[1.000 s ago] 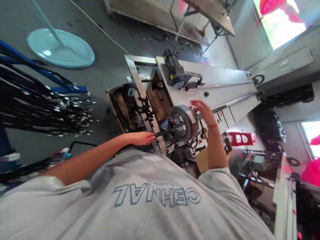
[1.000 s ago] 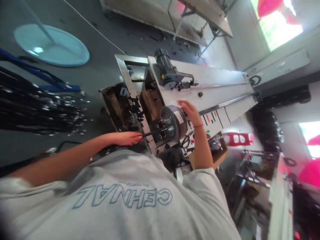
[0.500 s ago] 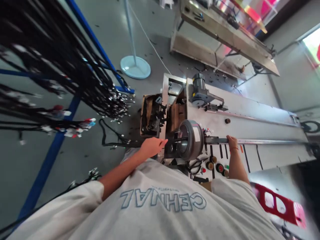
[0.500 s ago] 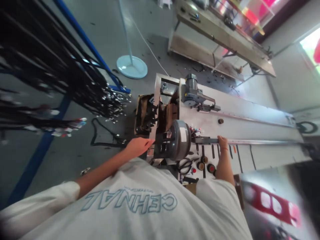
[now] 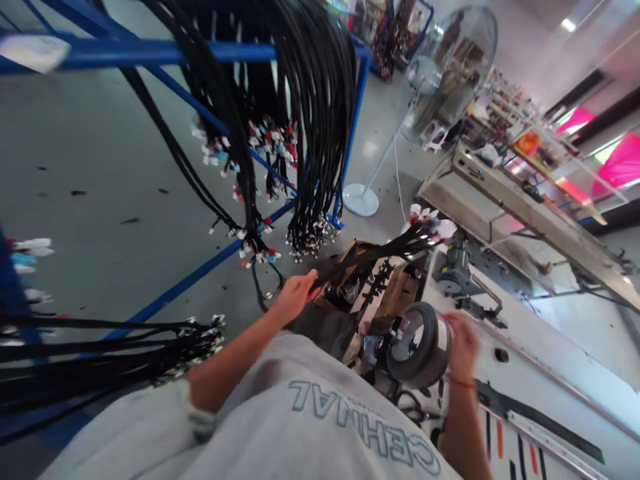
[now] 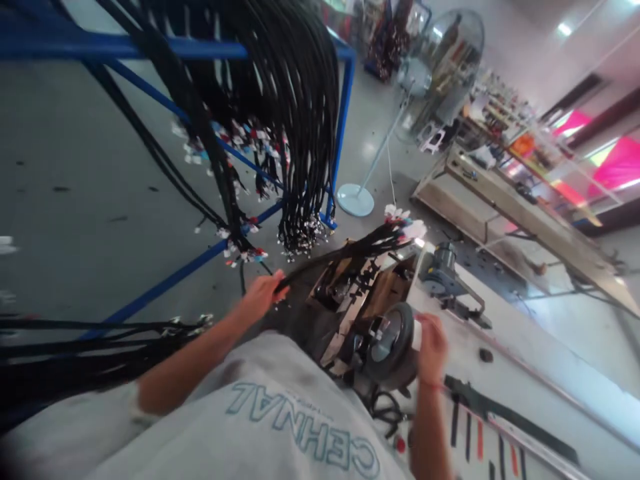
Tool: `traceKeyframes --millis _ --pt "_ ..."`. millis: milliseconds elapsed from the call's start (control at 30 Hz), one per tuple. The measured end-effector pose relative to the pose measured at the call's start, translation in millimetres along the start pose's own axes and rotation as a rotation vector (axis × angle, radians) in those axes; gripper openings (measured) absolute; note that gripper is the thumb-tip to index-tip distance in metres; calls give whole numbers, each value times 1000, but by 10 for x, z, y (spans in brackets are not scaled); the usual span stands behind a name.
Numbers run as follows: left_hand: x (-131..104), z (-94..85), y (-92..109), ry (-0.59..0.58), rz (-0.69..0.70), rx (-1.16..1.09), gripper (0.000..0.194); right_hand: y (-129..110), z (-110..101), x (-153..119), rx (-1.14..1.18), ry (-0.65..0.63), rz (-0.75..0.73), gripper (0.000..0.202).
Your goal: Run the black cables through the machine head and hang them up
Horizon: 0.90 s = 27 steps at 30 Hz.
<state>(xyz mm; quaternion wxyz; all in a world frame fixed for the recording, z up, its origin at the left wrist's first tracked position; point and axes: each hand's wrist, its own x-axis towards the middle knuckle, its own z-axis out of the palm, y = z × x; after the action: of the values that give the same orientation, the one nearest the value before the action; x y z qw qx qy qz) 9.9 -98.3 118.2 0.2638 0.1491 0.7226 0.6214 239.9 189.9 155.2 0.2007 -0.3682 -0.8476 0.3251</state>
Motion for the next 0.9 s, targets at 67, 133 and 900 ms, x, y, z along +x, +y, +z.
traceKeyframes --millis 67,133,900 --pt "194 40 268 -9 91 -273 60 -646 1048 -134 305 -290 -257 45" --pt "357 -226 640 89 210 -484 54 -1057 1988 -253 403 -622 -362 52" --pt "-867 -2484 -416 1006 306 -157 27 -4860 3359 1832 -18 -65 -814 18"
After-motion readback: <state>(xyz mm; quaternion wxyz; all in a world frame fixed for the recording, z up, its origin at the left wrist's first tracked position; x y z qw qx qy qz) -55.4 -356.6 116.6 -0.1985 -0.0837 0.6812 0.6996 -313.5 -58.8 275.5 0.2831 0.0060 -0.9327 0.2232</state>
